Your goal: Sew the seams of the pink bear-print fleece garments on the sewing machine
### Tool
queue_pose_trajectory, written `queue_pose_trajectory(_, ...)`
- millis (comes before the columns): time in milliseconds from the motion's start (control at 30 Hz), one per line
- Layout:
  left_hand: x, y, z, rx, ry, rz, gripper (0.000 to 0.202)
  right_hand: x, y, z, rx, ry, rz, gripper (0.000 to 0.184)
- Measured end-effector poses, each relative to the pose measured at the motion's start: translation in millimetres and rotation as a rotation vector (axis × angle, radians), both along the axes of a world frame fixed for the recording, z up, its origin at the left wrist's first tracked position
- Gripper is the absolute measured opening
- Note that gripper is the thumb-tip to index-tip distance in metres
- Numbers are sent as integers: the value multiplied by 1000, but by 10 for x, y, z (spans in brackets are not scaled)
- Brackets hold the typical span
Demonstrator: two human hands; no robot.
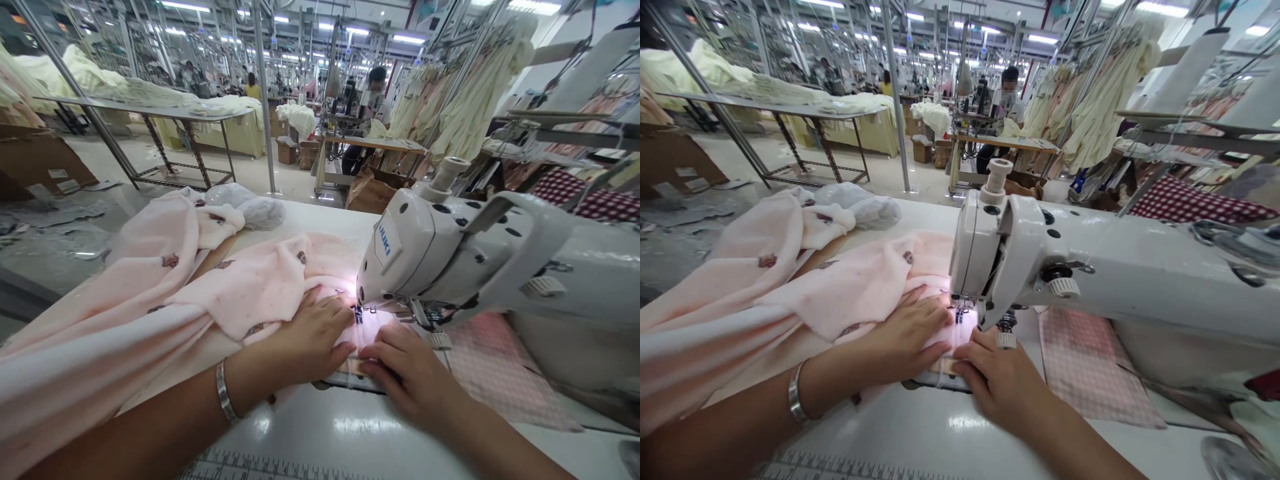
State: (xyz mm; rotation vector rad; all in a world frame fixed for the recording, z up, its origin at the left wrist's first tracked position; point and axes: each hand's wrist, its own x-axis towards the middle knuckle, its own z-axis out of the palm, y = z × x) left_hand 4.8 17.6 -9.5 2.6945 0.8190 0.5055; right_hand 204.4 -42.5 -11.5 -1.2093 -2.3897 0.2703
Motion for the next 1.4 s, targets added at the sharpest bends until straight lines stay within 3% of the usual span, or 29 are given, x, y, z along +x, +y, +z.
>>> queue_pose_trajectory(133, 16, 20, 37, 70, -21, -44, 9, 8, -1, 4, -29, 64, -5, 13)
queue_pose_trajectory(267, 45, 66, 44, 97, -66, -120, 19, 38, 23, -9, -89, 105, -5, 16)
queue_pose_trajectory(733, 38, 37, 84, 49, -80, -102, 16, 19, 13, 30, -111, 120, -30, 14)
queue_pose_trajectory(967, 40, 52, 80, 13, -89, -102, 22, 204, 174, -78, 4, 294, -306, 38)
queue_pose_trajectory(1267, 89, 67, 19, 19, -118, -63, 16, 263, 135, -64, 116, 19, -336, 17)
queue_pose_trajectory(1400, 86, 237, 115, 60, -8, 9, 14, 282, 198, -157, 184, -76, -373, 10)
